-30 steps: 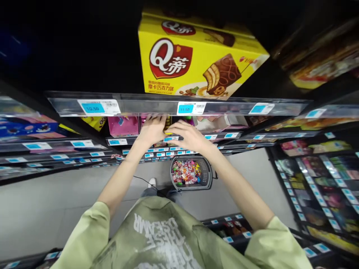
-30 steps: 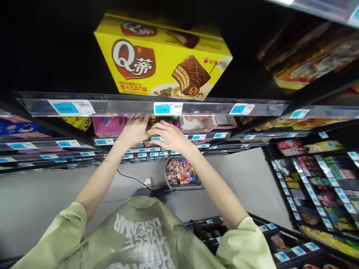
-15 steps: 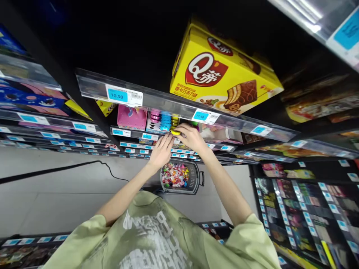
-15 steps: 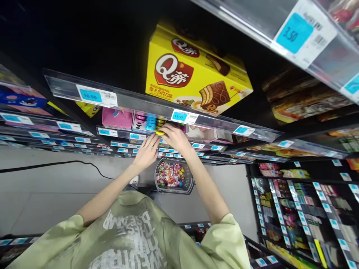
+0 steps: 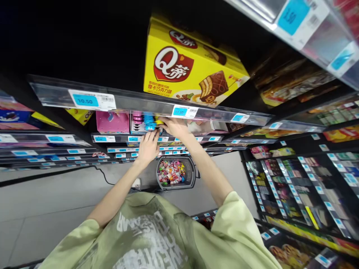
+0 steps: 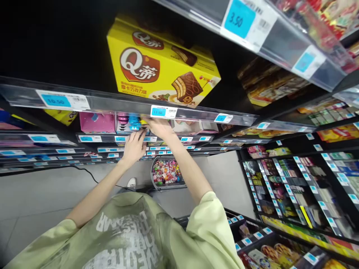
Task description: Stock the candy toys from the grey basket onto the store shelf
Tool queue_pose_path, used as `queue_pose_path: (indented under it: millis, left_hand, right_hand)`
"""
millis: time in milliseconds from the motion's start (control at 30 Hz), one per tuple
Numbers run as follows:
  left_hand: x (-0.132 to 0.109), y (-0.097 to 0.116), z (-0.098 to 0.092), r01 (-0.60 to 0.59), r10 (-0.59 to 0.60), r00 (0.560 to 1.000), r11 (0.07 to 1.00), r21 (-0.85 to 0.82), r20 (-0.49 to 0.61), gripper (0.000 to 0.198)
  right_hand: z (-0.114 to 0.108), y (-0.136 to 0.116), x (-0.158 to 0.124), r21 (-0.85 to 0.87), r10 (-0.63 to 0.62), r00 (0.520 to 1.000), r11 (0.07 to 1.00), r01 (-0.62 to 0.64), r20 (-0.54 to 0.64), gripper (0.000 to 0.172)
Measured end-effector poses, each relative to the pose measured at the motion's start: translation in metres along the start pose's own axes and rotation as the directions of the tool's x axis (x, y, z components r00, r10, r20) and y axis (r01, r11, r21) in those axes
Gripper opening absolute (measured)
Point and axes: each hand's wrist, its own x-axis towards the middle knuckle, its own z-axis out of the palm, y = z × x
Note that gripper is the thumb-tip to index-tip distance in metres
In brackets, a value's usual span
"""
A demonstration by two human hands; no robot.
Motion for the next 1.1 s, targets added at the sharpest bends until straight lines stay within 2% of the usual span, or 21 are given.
queue_pose_path:
  millis: [133,233,300,433,633,700,767,867,933,1000,1100]
  left_hand:
    - [0.001,0.0,0.0,0.002,-0.002,1.0,1.0,0.03,0.002,0.063]
    - [0.001,0.001,-0.002,0.011,-0.012,1.0,0.999,0.047,0.018,0.062]
    - [0.001,0.002,-0.004,0.01,-0.011,1.0,0.999,0.047,0.021,0.062]
    - [0.0,0.002,-0.006,0.003,-0.003,1.0,0.999,0.049,0.012,0.062]
    - [0.0,-0.001,-0.008,-0.001,0.001,1.0,0.999,0.045,0.017,0.062]
    - [-0.002,-0.001,-0.009,0.005,-0.006,1.0,0.999,0.04,0.019,0.061]
    - [-0.003,-0.001,-0.009,0.002,-0.002,1.0,0.999,0.034,0.016,0.061]
    - [-0.005,-0.002,-0.008,-0.011,0.01,1.0,1.0,0.023,0.011,0.063]
    - [-0.006,-0.002,-0.007,-0.011,0.011,1.0,1.0,0.017,0.008,0.063]
    - [-0.006,-0.003,-0.005,-0.015,0.015,1.0,1.0,0.012,0.014,0.063]
    - [-0.005,-0.004,-0.004,-0.008,0.007,0.999,1.0,0.019,0.034,0.061]
  right_hand:
    - [0.004,-0.006,-0.005,-0.079,-0.063,0.995,0.995,0.056,-0.08,0.041]
    - [0.003,-0.005,-0.008,-0.026,-0.062,0.989,0.998,0.059,-0.132,0.04]
    - [0.002,-0.002,-0.01,0.039,-0.019,0.987,0.999,0.026,-0.159,0.038]
    - [-0.002,0.001,-0.008,0.103,0.041,0.985,0.994,-0.023,-0.17,0.036]
    - [-0.009,-0.01,-0.015,0.145,0.016,0.987,0.989,0.007,-0.161,0.026]
    - [-0.001,-0.015,-0.024,0.179,0.001,0.986,0.983,0.03,-0.169,0.026]
    - [0.013,-0.02,-0.037,0.235,0.036,0.973,0.972,0.02,-0.228,0.027]
    - [0.036,-0.03,-0.062,0.364,0.135,0.927,0.932,0.002,-0.35,0.032]
    - [0.038,-0.039,-0.08,0.438,0.175,0.895,0.899,0.024,-0.409,0.032]
    - [0.023,-0.055,-0.101,0.46,0.166,0.875,0.885,0.072,-0.455,0.025]
    - [-0.034,-0.09,-0.135,0.353,0.013,0.854,0.914,0.201,-0.521,0.016]
